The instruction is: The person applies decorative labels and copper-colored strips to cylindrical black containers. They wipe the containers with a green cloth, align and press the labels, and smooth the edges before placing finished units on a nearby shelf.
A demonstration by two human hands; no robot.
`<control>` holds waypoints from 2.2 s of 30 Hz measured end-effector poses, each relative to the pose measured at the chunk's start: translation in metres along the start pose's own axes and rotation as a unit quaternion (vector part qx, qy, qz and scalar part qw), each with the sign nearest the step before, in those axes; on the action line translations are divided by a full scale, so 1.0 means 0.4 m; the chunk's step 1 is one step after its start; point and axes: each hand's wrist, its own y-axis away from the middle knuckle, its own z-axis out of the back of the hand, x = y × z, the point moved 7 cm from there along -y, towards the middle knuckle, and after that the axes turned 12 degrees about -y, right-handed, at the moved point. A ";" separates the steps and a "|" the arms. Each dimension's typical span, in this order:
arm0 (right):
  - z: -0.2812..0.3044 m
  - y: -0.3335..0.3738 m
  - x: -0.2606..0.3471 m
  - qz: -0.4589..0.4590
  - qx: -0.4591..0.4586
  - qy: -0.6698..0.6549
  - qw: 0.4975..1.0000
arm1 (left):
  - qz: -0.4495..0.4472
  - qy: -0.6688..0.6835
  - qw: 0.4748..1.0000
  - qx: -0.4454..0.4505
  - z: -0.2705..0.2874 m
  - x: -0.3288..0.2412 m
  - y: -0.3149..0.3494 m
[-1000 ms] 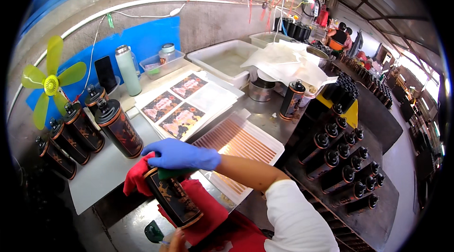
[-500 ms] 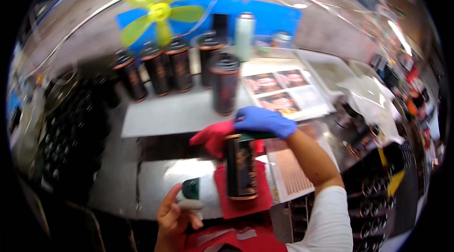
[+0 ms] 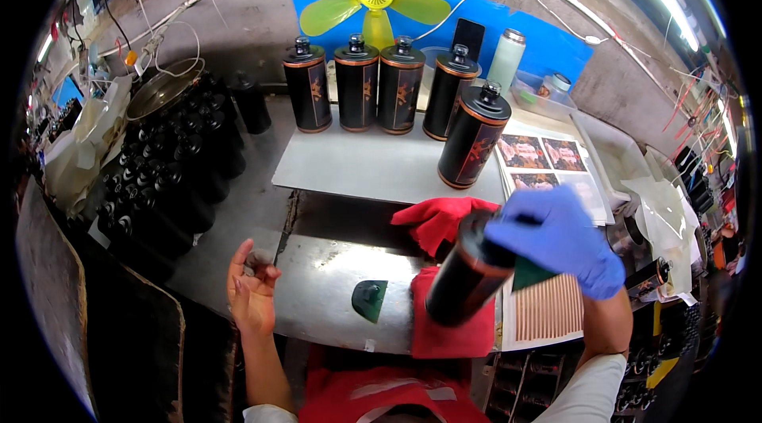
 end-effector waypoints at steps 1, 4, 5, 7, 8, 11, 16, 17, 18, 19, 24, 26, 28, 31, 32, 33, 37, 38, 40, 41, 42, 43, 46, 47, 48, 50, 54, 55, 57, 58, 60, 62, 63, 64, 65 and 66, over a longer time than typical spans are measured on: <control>0.033 -0.030 0.011 -0.051 -0.049 0.011 0.997 | -0.005 0.005 1.000 -0.005 -0.003 0.002 -0.013; 0.072 -0.141 0.036 0.001 -0.138 0.056 0.989 | -0.008 -0.008 1.000 0.003 -0.021 0.007 -0.059; 0.067 -0.183 0.038 0.021 -0.152 0.060 0.986 | -0.017 -0.024 1.000 0.004 -0.018 -0.001 -0.076; 0.038 -0.266 0.030 0.081 -0.181 0.085 0.976 | -0.031 -0.047 0.998 -0.006 0.000 -0.014 -0.113; 0.024 -0.302 0.016 0.080 -0.183 0.098 0.975 | -0.032 -0.066 0.997 -0.016 0.015 -0.021 -0.135; -0.007 -0.389 -0.045 0.061 -0.176 0.156 0.970 | -0.024 -0.078 0.996 -0.030 0.045 -0.005 -0.220; -0.040 -0.453 -0.079 0.035 -0.174 0.149 0.973 | -0.010 -0.208 0.973 -0.096 0.115 0.008 -0.374; -0.045 -0.456 -0.077 0.034 -0.166 0.146 0.975 | -0.002 -0.234 0.967 -0.103 0.118 0.010 -0.407; -0.043 -0.454 -0.071 0.032 -0.159 0.145 0.976 | 0.004 -0.257 0.960 -0.109 0.116 0.012 -0.445; -0.044 -0.452 -0.066 0.032 -0.140 0.152 0.978 | 0.002 -0.292 0.950 -0.114 0.124 0.021 -0.491; -0.025 -0.388 -0.021 0.040 -0.178 0.163 0.970 | -0.134 -0.573 0.792 -0.163 0.117 -0.003 -0.730; -0.014 -0.339 -0.014 0.062 -0.196 0.154 0.966 | -0.197 -0.652 0.708 -0.186 0.123 0.000 -0.829; -0.004 -0.293 -0.026 0.036 -0.184 0.142 0.972 | -0.163 -0.723 0.640 -0.203 0.090 -0.018 -0.894; 0.013 -0.223 -0.101 -0.094 -0.151 0.106 0.978 | -0.062 -0.798 0.565 -0.202 0.113 -0.008 -0.968; 0.017 -0.203 -0.127 -0.151 -0.134 0.101 0.974 | -0.023 -0.811 0.558 -0.174 0.132 0.005 -0.986; 0.024 -0.185 -0.149 -0.165 -0.138 0.087 0.973 | -0.016 -0.824 0.548 -0.144 0.153 0.019 -1.003; 0.033 -0.134 -0.216 -0.212 -0.169 0.029 0.962 | -0.035 -0.815 0.564 -0.127 0.162 0.079 -1.028; 0.033 -0.129 -0.226 -0.216 -0.177 0.010 0.960 | -0.081 -0.798 0.570 -0.175 0.162 0.072 -1.022; 0.024 -0.127 -0.231 -0.231 -0.162 0.012 0.959 | -0.129 -0.800 0.555 -0.187 0.145 0.060 -1.021; 0.020 -0.128 -0.229 -0.236 -0.152 0.019 0.960 | -0.121 -0.817 0.537 -0.172 0.136 0.068 -1.033; 0.015 -0.131 -0.228 -0.237 -0.139 0.024 0.961 | -0.091 -0.839 0.518 -0.137 0.151 0.083 -1.049; 0.012 -0.129 -0.235 -0.231 -0.139 0.024 0.963 | -0.059 -0.859 0.498 -0.102 0.173 0.099 -1.068; 0.009 -0.120 -0.252 -0.228 -0.137 0.029 0.964 | -0.053 -0.849 0.516 -0.106 0.163 0.105 -1.074; 0.008 -0.116 -0.258 -0.241 -0.138 0.019 0.960 | -0.097 -0.823 0.539 -0.149 0.147 0.089 -1.065; 0.006 -0.113 -0.260 -0.254 -0.136 0.008 0.958 | -0.139 -0.794 0.560 -0.191 0.141 0.076 -1.051; -0.001 -0.106 -0.270 -0.272 -0.133 -0.007 0.953 | -0.247 -0.724 0.600 -0.234 0.105 0.043 -1.042; -0.011 -0.102 -0.293 -0.293 -0.126 -0.014 0.948 | -0.447 -0.534 0.701 -0.156 -0.150 -0.094 -0.919; -0.015 -0.105 -0.290 -0.293 -0.122 -0.016 0.948 | -0.439 -0.534 0.718 -0.082 -0.235 -0.117 -0.881; -0.024 -0.114 -0.278 -0.270 -0.117 -0.024 0.955 | -0.491 -0.556 0.670 0.023 -0.381 -0.160 -0.802; -0.027 -0.121 -0.270 -0.256 -0.115 -0.027 0.959 | -0.547 -0.577 0.604 0.058 -0.442 -0.165 -0.766; -0.038 -0.121 -0.257 -0.247 -0.110 -0.042 0.962 | -0.501 -0.626 0.589 0.102 -0.517 -0.137 -0.756; -0.047 -0.119 -0.249 -0.241 -0.101 -0.053 0.964 | -0.467 -0.694 0.538 0.108 -0.543 -0.092 -0.777; -0.043 -0.110 -0.247 -0.244 -0.102 -0.049 0.963 | -0.456 -0.722 0.510 0.102 -0.551 -0.069 -0.796; -0.039 -0.102 -0.246 -0.247 -0.102 -0.046 0.962 | -0.430 -0.729 0.521 0.112 -0.548 -0.057 -0.818; -0.036 -0.093 -0.251 -0.257 -0.107 -0.051 0.959 | -0.403 -0.736 0.531 0.122 -0.542 -0.050 -0.840; -0.025 -0.075 -0.253 -0.271 -0.118 -0.050 0.954 | -0.379 -0.736 0.545 0.134 -0.544 -0.036 -0.854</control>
